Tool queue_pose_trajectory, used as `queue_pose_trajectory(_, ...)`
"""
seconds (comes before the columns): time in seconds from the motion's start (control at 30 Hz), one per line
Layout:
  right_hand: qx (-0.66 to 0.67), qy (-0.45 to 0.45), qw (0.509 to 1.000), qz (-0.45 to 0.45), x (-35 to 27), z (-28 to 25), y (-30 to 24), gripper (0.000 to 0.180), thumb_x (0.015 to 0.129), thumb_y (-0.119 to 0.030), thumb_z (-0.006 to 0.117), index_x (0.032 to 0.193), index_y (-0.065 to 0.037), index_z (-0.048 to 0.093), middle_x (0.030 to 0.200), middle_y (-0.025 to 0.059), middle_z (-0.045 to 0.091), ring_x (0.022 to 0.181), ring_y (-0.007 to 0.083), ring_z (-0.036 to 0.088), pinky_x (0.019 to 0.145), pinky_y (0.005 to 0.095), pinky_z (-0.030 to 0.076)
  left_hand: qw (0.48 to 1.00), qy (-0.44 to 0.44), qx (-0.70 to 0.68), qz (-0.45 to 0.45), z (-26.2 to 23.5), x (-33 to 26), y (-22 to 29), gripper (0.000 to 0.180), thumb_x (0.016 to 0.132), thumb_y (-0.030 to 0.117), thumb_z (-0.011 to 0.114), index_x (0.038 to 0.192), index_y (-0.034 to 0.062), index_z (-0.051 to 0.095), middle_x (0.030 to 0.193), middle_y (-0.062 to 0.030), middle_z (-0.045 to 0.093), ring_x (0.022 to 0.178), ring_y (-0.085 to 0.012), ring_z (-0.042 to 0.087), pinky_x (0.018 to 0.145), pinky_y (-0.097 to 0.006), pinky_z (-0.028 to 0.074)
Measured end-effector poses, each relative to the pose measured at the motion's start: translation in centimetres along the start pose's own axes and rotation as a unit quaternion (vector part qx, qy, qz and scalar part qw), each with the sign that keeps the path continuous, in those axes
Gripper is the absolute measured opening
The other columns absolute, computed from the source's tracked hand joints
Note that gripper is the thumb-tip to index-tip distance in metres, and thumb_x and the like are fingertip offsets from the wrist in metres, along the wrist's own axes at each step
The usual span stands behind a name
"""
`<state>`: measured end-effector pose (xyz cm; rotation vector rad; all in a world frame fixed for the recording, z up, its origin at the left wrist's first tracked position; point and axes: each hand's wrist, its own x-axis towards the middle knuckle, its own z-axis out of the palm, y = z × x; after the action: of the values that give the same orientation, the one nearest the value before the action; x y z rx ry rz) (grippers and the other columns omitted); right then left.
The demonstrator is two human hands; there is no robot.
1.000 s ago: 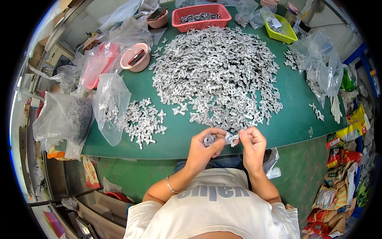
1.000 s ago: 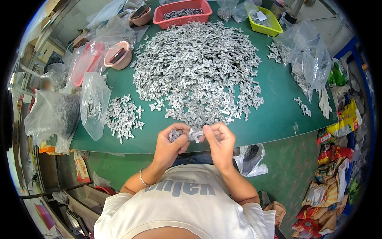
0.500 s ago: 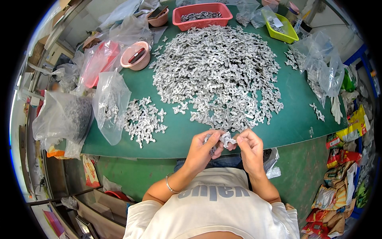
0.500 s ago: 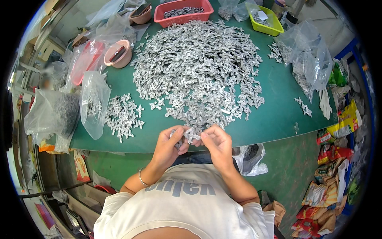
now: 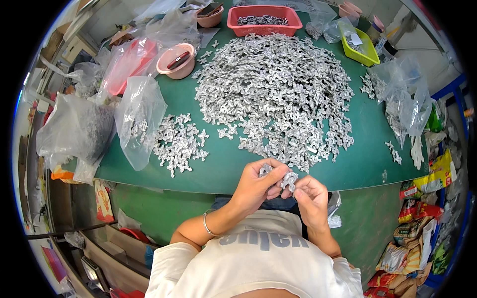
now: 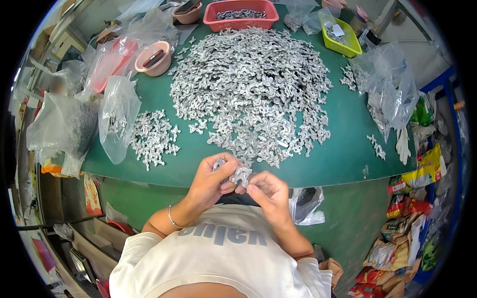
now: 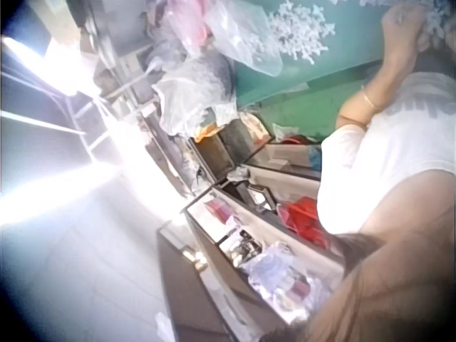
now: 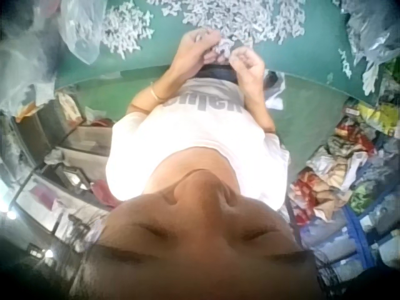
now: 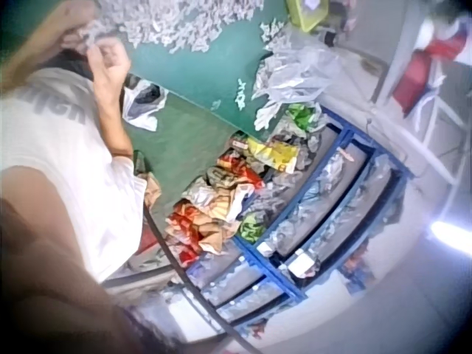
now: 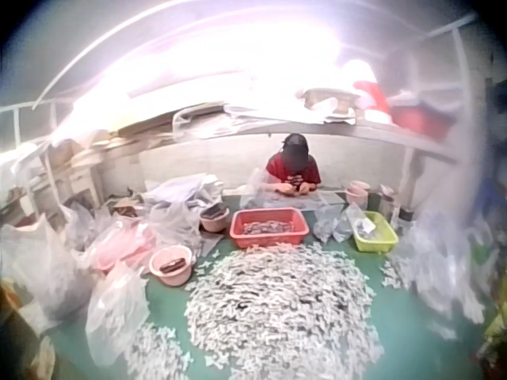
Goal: The person sorts through a pile of silver decorative star-shaped items by hand, picking them up individually and placing them into a separate group.
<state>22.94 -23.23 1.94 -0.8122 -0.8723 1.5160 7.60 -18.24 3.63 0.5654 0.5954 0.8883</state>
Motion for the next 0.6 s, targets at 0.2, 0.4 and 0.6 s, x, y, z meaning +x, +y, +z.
queue_pose_trajectory(0.2,-0.041,0.017,0.996,-0.078,-0.5,0.7,-0.6,0.003,0.083,0.001,0.056,0.082,0.001,0.053,0.078,0.0122,0.061,0.074,0.0153,0.055,0.070,0.0286,0.043,0.998,-0.005,0.059,-0.004,1.2,-0.4,0.9,0.017,0.087,0.013,0.058,0.093,-0.0027,0.060,0.067,-0.0038,0.056,0.050,-0.0034,0.042,0.042,-0.018,0.031)
queue_pose_trajectory(0.4,-0.052,0.035,0.993,-0.101,-0.8,1.0,-0.7,0.004,0.081,0.003,0.057,0.081,0.001,0.053,0.077,0.0133,0.062,0.074,0.0166,0.055,0.070,0.0301,0.043,0.996,-0.042,0.078,-0.013,1.3,-1.2,1.5,0.019,0.084,0.010,0.061,0.099,-0.0027,0.060,0.070,-0.0032,0.056,0.054,-0.0027,0.043,0.044,-0.017,0.032)
queue_pose_trajectory(0.6,-0.053,0.034,0.991,-0.116,-0.9,1.1,-0.7,0.006,0.079,0.005,0.058,0.082,0.002,0.054,0.080,0.0144,0.063,0.077,0.0180,0.056,0.072,0.0310,0.043,0.994,-0.054,0.098,0.000,2.4,-1.7,2.4,0.018,0.082,0.003,0.058,0.099,-0.0028,0.059,0.070,0.0009,0.048,0.054,-0.0028,0.037,0.045,-0.019,0.027)
